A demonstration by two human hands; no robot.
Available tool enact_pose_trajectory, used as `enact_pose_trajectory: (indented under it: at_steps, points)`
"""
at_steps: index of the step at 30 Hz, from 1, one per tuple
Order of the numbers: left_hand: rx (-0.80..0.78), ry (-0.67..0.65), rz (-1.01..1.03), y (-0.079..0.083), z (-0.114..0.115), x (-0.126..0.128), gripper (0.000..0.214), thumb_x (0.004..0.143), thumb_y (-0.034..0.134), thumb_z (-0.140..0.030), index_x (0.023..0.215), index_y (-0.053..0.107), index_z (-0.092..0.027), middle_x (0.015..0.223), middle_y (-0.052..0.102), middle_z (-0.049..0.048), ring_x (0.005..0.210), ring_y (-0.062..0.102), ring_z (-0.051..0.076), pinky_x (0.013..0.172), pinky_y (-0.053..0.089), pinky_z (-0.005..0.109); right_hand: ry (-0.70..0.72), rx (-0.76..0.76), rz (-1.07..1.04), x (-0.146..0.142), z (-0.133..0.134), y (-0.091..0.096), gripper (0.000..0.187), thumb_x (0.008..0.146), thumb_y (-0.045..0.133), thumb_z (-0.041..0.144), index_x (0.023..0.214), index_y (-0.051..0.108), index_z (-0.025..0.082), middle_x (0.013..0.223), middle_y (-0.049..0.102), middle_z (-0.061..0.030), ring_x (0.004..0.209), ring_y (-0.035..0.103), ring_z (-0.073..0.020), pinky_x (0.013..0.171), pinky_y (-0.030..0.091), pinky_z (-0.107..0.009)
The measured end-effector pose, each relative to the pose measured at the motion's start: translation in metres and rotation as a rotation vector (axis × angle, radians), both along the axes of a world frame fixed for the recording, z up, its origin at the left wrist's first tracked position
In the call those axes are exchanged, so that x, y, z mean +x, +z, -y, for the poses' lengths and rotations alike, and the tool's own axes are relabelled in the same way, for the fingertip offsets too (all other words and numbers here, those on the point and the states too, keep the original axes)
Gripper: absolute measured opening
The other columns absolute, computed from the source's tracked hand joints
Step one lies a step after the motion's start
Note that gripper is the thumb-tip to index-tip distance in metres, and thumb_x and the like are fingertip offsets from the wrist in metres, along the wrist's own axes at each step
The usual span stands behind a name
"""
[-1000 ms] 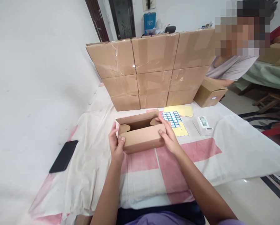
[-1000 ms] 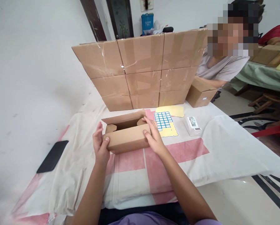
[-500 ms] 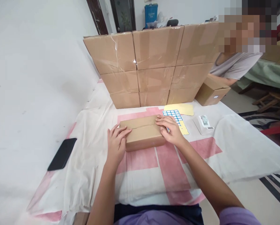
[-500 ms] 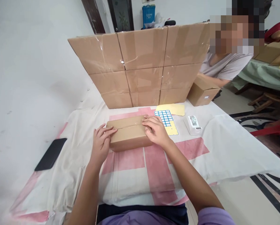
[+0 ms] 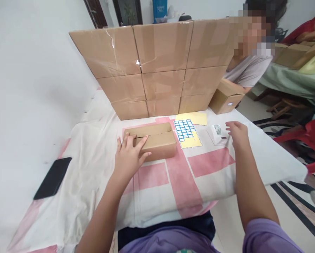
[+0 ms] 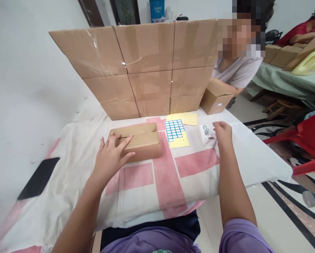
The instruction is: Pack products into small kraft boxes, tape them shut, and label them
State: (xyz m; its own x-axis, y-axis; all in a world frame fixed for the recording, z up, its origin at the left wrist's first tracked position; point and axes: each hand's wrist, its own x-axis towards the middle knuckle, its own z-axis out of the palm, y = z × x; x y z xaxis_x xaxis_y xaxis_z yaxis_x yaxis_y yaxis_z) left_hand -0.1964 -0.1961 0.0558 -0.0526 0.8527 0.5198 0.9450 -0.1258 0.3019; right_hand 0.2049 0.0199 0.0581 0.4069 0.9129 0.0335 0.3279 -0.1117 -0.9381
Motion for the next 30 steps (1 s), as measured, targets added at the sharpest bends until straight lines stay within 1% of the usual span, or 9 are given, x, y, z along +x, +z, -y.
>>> enact_pose_trajectory:
  at_steps: [6, 9, 11, 13, 15, 17, 20, 24, 30]
  points:
    - [0.02, -0.013, 0.002, 0.017, -0.019, 0.0, 0.056, 0.091, 0.061, -0.062, 0.134, 0.069, -0.028, 0.13, 0.065, 0.0185, 0.139, 0.049, 0.051, 0.118, 0.004, 0.085, 0.147, -0.344, 0.013, 0.039, 0.004, -0.015, 0.017, 0.084, 0.067, 0.025, 0.074, 0.07, 0.012, 0.066, 0.062, -0.0038, 0.053, 0.049, -0.0115, 0.049, 0.036, -0.027]
    - [0.134, -0.097, 0.111, 0.03, -0.024, 0.035, 0.048, 0.091, 0.064, -0.053, 0.13, 0.07, -0.025, 0.129, 0.069, 0.0165, 0.148, 0.039, 0.049, 0.122, -0.004, 0.081, 0.214, -0.451, 0.016, 0.042, -0.003, -0.012, 0.017, 0.084, 0.07, 0.025, 0.072, 0.069, 0.013, 0.058, 0.055, -0.0005, 0.049, 0.042, -0.0095, 0.046, 0.033, -0.025]
    - [0.199, -0.246, 0.212, 0.03, -0.031, 0.076, 0.034, 0.093, 0.065, -0.042, 0.124, 0.071, -0.029, 0.128, 0.071, 0.0105, 0.146, 0.046, 0.043, 0.127, 0.002, 0.075, 0.254, -0.531, 0.011, 0.043, -0.011, -0.008, 0.018, 0.082, 0.074, 0.022, 0.068, 0.065, 0.014, 0.055, 0.051, 0.0012, 0.048, 0.041, -0.009, 0.045, 0.033, -0.024]
    - [0.191, -0.51, 0.273, 0.018, -0.048, 0.129, 0.024, 0.097, 0.058, -0.035, 0.115, 0.073, -0.034, 0.118, 0.074, 0.0041, 0.13, 0.063, 0.034, 0.128, 0.024, 0.067, 0.298, -0.609, -0.009, 0.044, -0.019, -0.004, 0.024, 0.08, 0.078, 0.019, 0.065, 0.059, 0.016, 0.052, 0.049, 0.0025, 0.046, 0.04, -0.0084, 0.043, 0.033, -0.023]
    - [0.026, -0.683, 0.292, -0.003, -0.075, 0.184, 0.031, 0.097, 0.06, -0.037, 0.126, 0.068, -0.035, 0.129, 0.071, 0.0047, 0.131, 0.063, 0.03, 0.125, 0.036, 0.057, 0.342, -0.67, -0.036, 0.042, -0.022, 0.0, 0.031, 0.079, 0.082, 0.018, 0.064, 0.055, 0.017, 0.051, 0.046, 0.004, 0.044, 0.039, -0.0073, 0.041, 0.031, -0.022]
    - [-0.189, -0.673, 0.346, -0.027, -0.111, 0.232, 0.076, 0.083, 0.077, -0.043, 0.152, 0.047, -0.031, 0.164, 0.044, 0.0105, 0.152, 0.041, 0.036, 0.127, 0.033, 0.055, 0.368, -0.713, -0.059, 0.038, -0.022, 0.005, 0.035, 0.078, 0.085, 0.017, 0.064, 0.052, 0.018, 0.051, 0.045, 0.0055, 0.043, 0.036, -0.0062, 0.039, 0.028, -0.02]
    - [-0.39, -0.509, 0.433, -0.053, -0.163, 0.28, 0.118, 0.067, 0.09, -0.046, 0.163, 0.025, -0.023, 0.173, 0.019, 0.0212, 0.16, 0.021, 0.042, 0.127, 0.027, 0.058, 0.366, -0.756, -0.087, 0.032, -0.018, 0.01, 0.038, 0.08, 0.084, 0.016, 0.065, 0.05, 0.018, 0.051, 0.044, 0.0066, 0.043, 0.036, -0.0057, 0.038, 0.028, -0.018]
    - [-0.363, -0.462, 0.484, -0.068, -0.201, 0.298, 0.122, 0.066, 0.09, -0.034, 0.163, 0.018, -0.02, 0.17, 0.02, 0.0269, 0.159, 0.025, 0.041, 0.127, 0.022, 0.058, 0.352, -0.777, -0.123, 0.029, -0.017, 0.01, 0.036, 0.081, 0.084, 0.013, 0.067, 0.051, 0.017, 0.052, 0.047, 0.0054, 0.044, 0.039, -0.0058, 0.039, 0.03, -0.017]
    - [-0.312, -0.438, 0.478, -0.078, -0.2, 0.295, 0.122, 0.065, 0.088, -0.036, 0.163, 0.016, -0.021, 0.167, 0.029, 0.0218, 0.154, 0.034, 0.038, 0.127, 0.026, 0.053, 0.371, -0.669, -0.212, 0.031, -0.019, 0.024, 0.037, 0.088, 0.072, 0.01, 0.066, 0.045, 0.019, 0.05, 0.039, 0.007, 0.044, 0.035, -0.0059, 0.039, 0.024, -0.018]
